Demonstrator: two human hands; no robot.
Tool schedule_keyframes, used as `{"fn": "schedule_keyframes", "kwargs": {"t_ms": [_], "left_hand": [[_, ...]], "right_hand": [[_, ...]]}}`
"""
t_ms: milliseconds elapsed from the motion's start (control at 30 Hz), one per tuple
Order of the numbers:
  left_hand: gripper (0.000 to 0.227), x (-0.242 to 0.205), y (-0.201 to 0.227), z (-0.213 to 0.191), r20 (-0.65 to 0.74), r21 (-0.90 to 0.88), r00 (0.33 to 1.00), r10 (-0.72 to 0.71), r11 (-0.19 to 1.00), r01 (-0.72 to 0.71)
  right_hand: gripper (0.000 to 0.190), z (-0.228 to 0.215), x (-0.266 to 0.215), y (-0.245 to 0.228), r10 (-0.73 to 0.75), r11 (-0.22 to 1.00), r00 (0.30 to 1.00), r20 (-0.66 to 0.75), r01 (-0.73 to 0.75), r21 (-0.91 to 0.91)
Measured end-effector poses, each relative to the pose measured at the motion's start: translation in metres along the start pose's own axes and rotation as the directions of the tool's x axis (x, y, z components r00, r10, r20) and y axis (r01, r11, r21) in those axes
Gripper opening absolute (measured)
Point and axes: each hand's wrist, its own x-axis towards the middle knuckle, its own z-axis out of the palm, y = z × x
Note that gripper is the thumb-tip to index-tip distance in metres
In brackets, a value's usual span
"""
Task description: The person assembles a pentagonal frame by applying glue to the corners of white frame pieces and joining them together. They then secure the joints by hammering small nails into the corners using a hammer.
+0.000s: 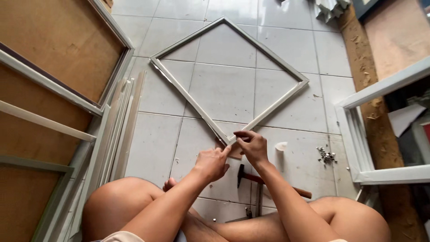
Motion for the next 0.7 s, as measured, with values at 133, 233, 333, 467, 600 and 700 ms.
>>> {"fn": "schedule_keyframes", "kwargs": {"t_ms": [133, 233, 333, 467, 600, 700], "left_hand": [[0.073, 0.008, -0.005, 0.022, 0.060, -0.007, 0.998, -0.025, 1.000, 0.026], [0.079, 0.012, -0.005, 0.025, 0.067, 0.002, 0.996, -0.050, 0.999, 0.050], [0.081, 0.011, -0.004, 0.022, 0.036, -0.003, 0.999, -0.027, 1.000, 0.027], [0.080, 0.007, 0.002, 0.010, 0.036, -0.005, 0.999, -0.022, 1.000, 0.022], [0.081, 0.006, 0.001, 0.010, 0.033, -0.014, 0.999, -0.019, 1.000, 0.020], [0.081, 0.005, -0.001, 0.008, 0.034, -0.036, 0.999, -0.011, 0.999, 0.012]], "right_hand": [[0.026, 0.019, 0.021, 0.059, -0.131, 0.983, 0.990, 0.048, 0.136, -0.126], [0.030, 0.018, 0.022, 0.061, -0.378, 0.874, 0.916, 0.137, 0.402, -0.273], [0.039, 0.017, 0.019, 0.056, -0.457, 0.776, 0.871, 0.183, 0.490, -0.396], [0.045, 0.019, 0.016, 0.056, -0.526, 0.736, 0.837, 0.150, 0.537, -0.412], [0.061, 0.019, 0.014, 0.048, -0.547, 0.735, 0.827, 0.129, 0.548, -0.400], [0.067, 0.020, 0.018, 0.058, -0.521, 0.734, 0.845, 0.120, 0.515, -0.444]]}}
